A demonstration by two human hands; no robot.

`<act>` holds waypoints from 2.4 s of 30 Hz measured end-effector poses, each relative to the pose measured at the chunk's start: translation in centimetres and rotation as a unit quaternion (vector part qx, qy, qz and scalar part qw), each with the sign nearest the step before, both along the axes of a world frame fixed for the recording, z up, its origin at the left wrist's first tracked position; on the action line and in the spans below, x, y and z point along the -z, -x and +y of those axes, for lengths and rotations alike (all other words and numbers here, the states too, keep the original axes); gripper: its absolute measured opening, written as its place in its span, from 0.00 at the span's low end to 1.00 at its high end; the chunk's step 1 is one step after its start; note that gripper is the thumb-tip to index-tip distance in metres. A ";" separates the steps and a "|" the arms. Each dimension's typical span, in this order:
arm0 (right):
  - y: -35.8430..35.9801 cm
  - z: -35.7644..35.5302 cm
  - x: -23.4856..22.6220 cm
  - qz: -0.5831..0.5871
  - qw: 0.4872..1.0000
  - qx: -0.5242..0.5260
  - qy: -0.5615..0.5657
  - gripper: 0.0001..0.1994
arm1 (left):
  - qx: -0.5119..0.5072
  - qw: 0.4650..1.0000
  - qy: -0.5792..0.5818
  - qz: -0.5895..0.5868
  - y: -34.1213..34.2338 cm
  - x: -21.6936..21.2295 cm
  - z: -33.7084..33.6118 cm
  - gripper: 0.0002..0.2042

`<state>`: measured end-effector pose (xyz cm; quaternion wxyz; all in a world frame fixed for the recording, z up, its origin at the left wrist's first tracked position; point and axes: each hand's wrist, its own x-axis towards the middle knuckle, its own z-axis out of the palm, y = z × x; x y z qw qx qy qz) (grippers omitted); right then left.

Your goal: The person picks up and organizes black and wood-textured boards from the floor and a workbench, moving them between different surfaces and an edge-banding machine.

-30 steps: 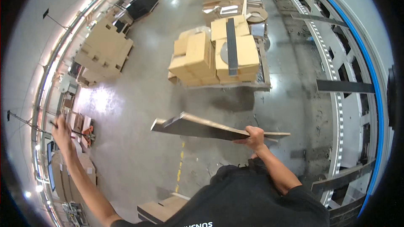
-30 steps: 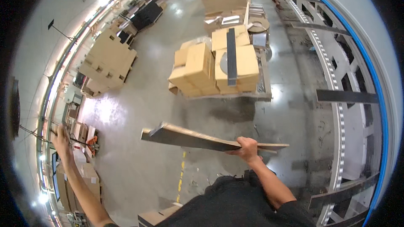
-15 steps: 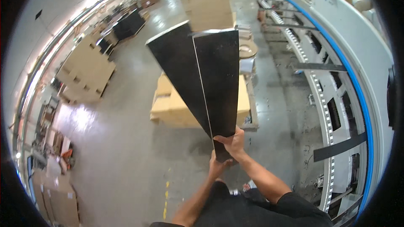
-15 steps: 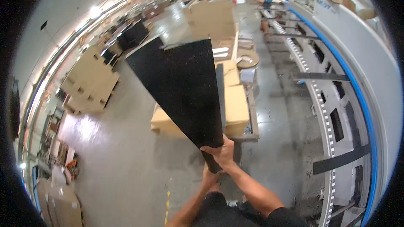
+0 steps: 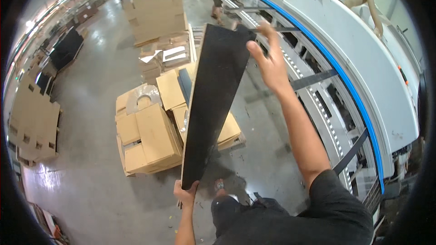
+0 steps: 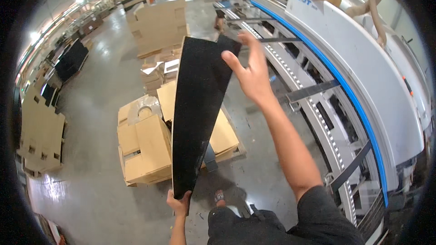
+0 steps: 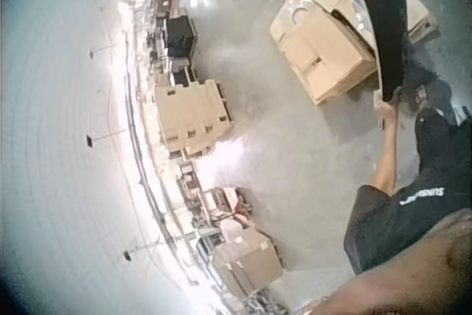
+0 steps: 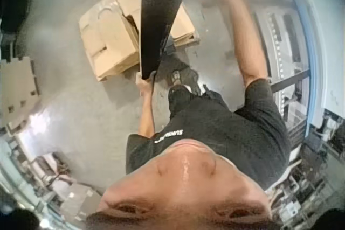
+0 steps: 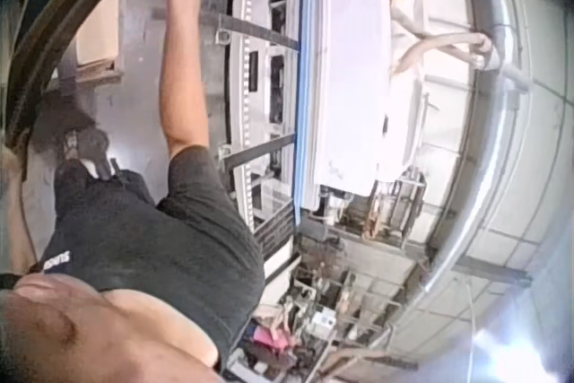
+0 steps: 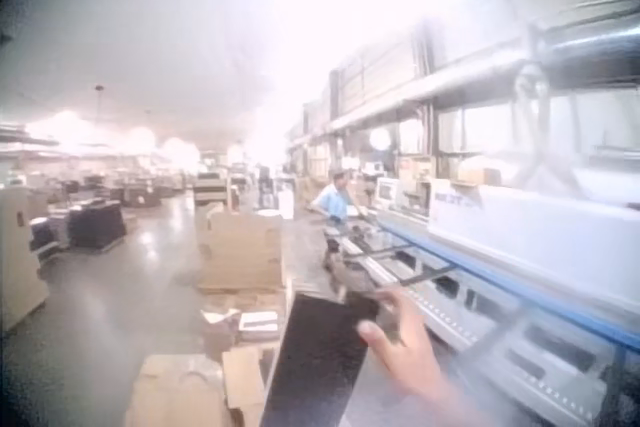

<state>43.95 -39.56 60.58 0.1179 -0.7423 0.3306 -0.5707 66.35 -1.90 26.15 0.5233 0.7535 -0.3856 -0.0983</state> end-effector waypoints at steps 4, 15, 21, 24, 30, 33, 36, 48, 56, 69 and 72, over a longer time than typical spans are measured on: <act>-3.3 -4.0 4.2 0.131 0.991 -0.004 0.001 0.27 | 0.002 0.997 -0.060 -0.055 -4.2 2.0 2.4 0.25; 1.8 -3.3 17.2 0.230 0.882 0.016 -0.410 0.36 | 0.111 0.945 -0.289 -0.107 -3.9 3.1 8.8 0.31; 8.1 -1.8 22.3 0.234 0.848 0.096 -0.466 0.38 | 0.213 0.877 -0.384 -0.196 -0.9 1.8 9.3 0.33; 13.8 -1.6 24.0 0.236 0.861 0.134 -0.430 0.36 | 0.218 0.875 -0.366 -0.229 0.2 0.8 8.7 0.33; 25.7 -1.0 29.5 0.453 0.806 0.246 -0.290 0.33 | 0.236 0.855 -0.413 -0.207 3.6 0.5 8.6 0.26; 32.7 -1.7 30.7 0.533 0.776 0.241 -0.239 0.28 | 0.240 0.847 -0.401 -0.253 5.4 1.2 9.0 0.27; 44.1 -5.6 23.6 0.503 0.673 0.514 -0.173 0.13 | 0.212 0.776 -0.552 -0.220 5.8 0.4 10.9 0.29; 33.9 3.9 34.7 0.209 0.835 0.161 -0.483 0.28 | -0.046 0.905 -0.415 0.086 7.6 1.1 10.2 0.26; 38.1 34.5 51.5 0.395 0.544 0.059 -0.738 0.33 | -0.028 0.951 -0.268 0.153 -4.4 9.6 -12.7 0.29; 32.5 48.3 39.1 -0.099 0.533 0.406 -0.736 0.14 | 0.000 0.901 -0.369 0.229 -6.0 26.5 -46.5 0.55; 25.9 53.1 40.1 -0.133 0.545 0.445 -0.697 0.20 | 0.020 0.843 -0.481 0.239 -3.0 28.0 -48.8 0.55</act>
